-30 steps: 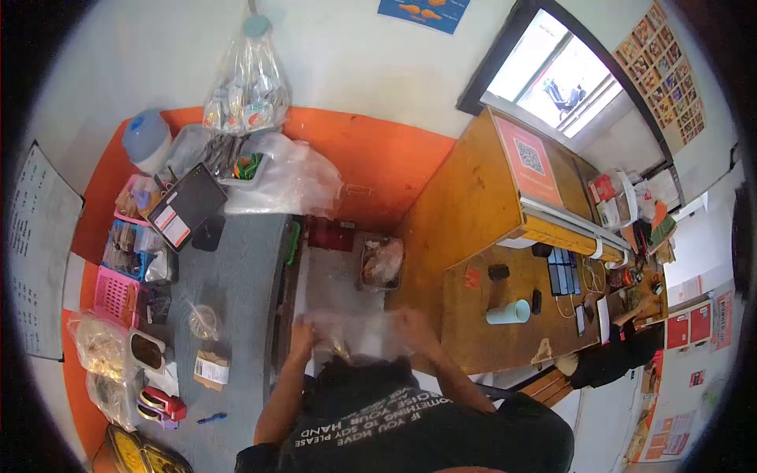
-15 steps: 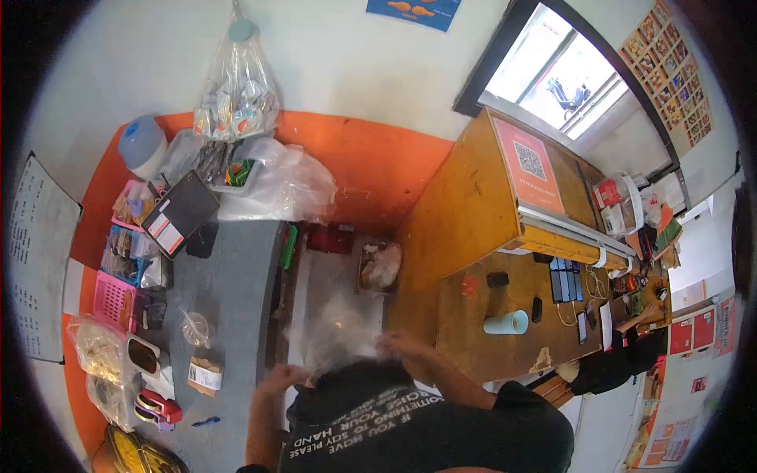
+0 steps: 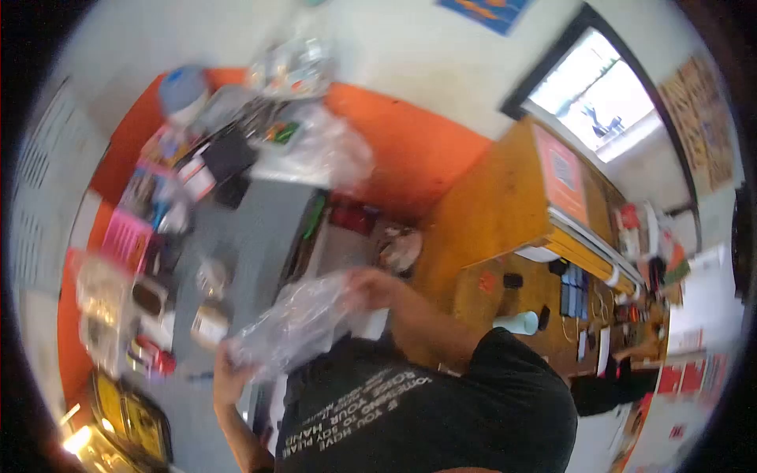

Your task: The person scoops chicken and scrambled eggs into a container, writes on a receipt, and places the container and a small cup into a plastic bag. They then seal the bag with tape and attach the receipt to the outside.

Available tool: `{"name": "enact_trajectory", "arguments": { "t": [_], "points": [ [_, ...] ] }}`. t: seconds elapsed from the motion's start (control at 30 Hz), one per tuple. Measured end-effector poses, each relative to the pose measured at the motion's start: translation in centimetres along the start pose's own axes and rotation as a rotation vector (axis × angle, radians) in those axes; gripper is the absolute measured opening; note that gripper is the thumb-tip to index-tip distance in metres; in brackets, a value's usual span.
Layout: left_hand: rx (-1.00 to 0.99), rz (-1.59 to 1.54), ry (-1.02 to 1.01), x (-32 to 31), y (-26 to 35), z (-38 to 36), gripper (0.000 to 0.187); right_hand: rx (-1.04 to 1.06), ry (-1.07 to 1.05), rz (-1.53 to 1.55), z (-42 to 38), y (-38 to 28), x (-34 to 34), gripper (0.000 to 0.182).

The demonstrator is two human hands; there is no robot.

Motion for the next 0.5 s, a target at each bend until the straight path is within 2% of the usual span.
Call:
{"name": "enact_trajectory", "arguments": {
  "t": [0.03,0.07,0.1,0.13,0.17,0.2,0.23,0.27,0.3,0.33,0.37,0.43,0.47,0.5],
  "points": [
    [0.212,0.027,0.021,1.3,-3.1,-1.0,0.049,0.112,-0.158,0.244,0.6,-0.6,-0.8,0.044],
    [0.300,-0.236,0.009,2.4,-6.0,-2.0,0.032,0.139,0.030,-0.276,0.9,-0.3,0.0,0.042],
    [0.240,-0.607,0.052,3.3,-7.4,-3.0,0.021,0.177,0.170,-0.814,1.6,-0.1,0.5,0.039],
    [0.219,-0.721,0.478,2.7,-3.1,-3.3,0.021,0.092,0.090,-0.797,3.6,0.9,-2.8,0.039],
    [0.145,-1.064,0.564,5.0,-4.6,-4.1,0.021,-0.083,0.106,-0.976,5.4,1.2,-8.0,0.035],
    [0.040,-1.324,0.348,6.4,-6.6,-5.1,0.021,-0.242,0.117,-1.166,6.9,2.2,-11.1,0.031],
    [-0.091,-1.552,0.100,7.8,-7.9,-7.2,0.022,-0.287,0.054,-1.160,8.6,4.6,-11.7,0.031],
    [-0.108,-1.556,0.161,9.5,-7.9,-9.8,0.022,-0.280,0.095,-0.935,10.2,6.4,-11.8,0.033],
    [0.098,-1.373,0.252,10.8,-7.7,-12.2,0.022,-0.270,0.150,-0.716,11.6,7.6,-11.9,0.035],
    [0.305,-1.188,0.328,11.6,-7.9,-14.3,0.023,-0.225,0.183,-0.317,12.6,7.4,-11.9,0.031],
    [0.299,-1.203,0.360,12.7,-8.9,-16.1,0.023,-0.255,0.167,-0.328,14.0,7.6,-12.0,0.031],
    [0.269,-0.981,0.348,14.6,-10.1,-19.6,0.026,-0.261,-0.217,0.137,16.8,8.9,-13.4,0.023],
    [0.133,-1.130,0.441,15.1,-8.9,-20.5,0.023,-0.311,-0.138,-0.137,18.2,10.4,-13.3,0.024],
    [0.128,-1.133,0.457,15.8,-9.7,-21.3,0.023,-0.324,-0.147,-0.140,19.7,12.3,-13.6,0.024]
  ]
}}
Point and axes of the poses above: each hand's wrist, its own z-axis towards the middle knuckle, its own x-axis out of the back of the hand, y = z × x, the point moved 3 cm from there along z, towards the middle knuckle, and after that the axes turned 3 degrees about z, right-handed, at the moved point
